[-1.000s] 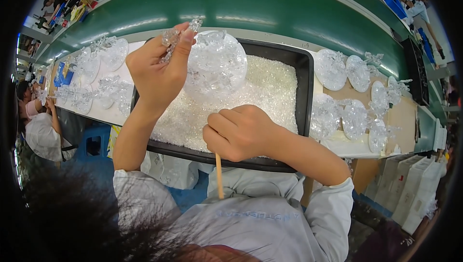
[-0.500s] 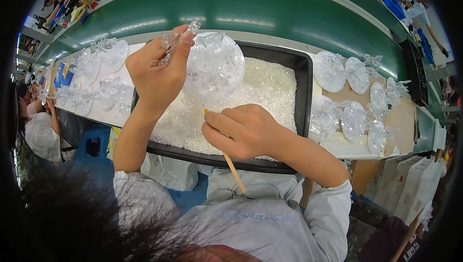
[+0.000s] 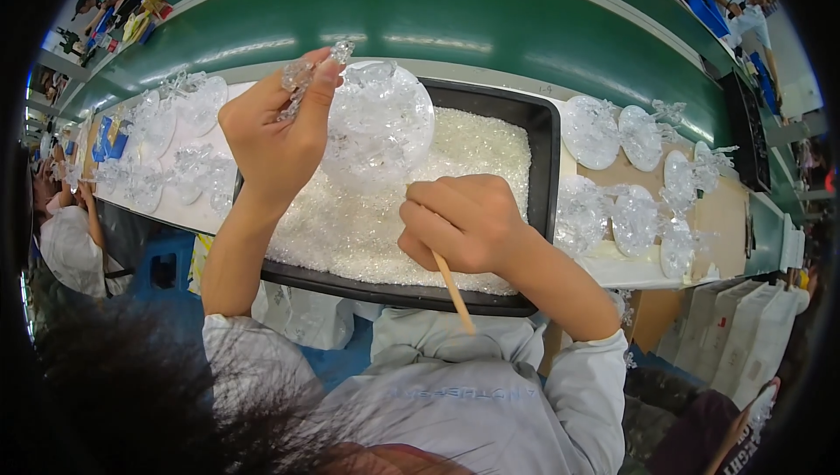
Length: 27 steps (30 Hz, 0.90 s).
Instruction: Applying decorative granules to clear ornaments using a brush on an assembly line.
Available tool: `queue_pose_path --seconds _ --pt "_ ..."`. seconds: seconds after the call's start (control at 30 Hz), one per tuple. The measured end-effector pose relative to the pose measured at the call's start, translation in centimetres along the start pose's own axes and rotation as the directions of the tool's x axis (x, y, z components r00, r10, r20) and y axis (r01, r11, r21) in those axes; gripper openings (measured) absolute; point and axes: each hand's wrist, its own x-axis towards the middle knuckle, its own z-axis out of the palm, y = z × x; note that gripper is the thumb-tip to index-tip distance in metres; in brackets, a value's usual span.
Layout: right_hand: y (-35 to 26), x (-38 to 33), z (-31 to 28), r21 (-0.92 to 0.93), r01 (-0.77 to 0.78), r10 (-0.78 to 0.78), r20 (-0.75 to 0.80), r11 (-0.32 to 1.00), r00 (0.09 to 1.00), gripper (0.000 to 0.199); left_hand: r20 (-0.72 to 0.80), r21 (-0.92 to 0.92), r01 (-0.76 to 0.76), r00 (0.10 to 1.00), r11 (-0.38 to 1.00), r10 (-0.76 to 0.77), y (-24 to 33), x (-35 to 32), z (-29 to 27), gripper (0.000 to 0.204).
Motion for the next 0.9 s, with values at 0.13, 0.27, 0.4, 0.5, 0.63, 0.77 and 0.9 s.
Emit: queue_pose_path --seconds 0.13,0.27,0.4,0.5,0.63,0.77,0.9 --pt "0.0 0.2 -0.3 0.058 -0.026 0.028 -0.027 0.998 0.999 0.020 -0.004 -0.038 -0.013 1.000 0.999 0.013 -0.2 0.0 0.2 0.017" --pt "0.5 0.1 0.1 0.039 -0.044 0.048 -0.115 0.998 0.992 0.021 0.003 -0.026 0.005 1.000 1.000 -0.005 0.0 0.1 0.2 0.017" --pt "0.3 0.2 0.2 0.058 -0.044 0.048 -0.066 0.997 0.997 0.020 -0.010 -0.006 -0.011 1.000 1.000 0.011 -0.3 0.0 0.3 0.017" --pt "0.8 0.2 -0.5 0.058 -0.165 0.170 -0.099 0.985 0.980 0.019 0.019 -0.007 0.034 0.999 0.999 -0.034 0.0 0.2 -0.2 0.017" --pt "0.4 0.3 -0.4 0.099 -0.145 0.151 -0.059 0.985 0.987 0.018 0.011 -0.018 0.017 1.000 1.000 -0.017 -0.2 0.0 0.2 0.016" --pt "0.8 0.3 -0.2 0.106 -0.192 0.200 -0.079 0.976 0.976 0.016 -0.003 -0.024 0.018 1.000 1.000 -0.018 -0.4 -0.1 0.1 0.016" --pt "0.4 0.1 -0.5 0.101 -0.245 0.247 -0.009 0.964 0.969 0.014 0.014 -0.023 0.024 1.000 0.999 -0.023 -0.3 -0.1 0.1 0.017"
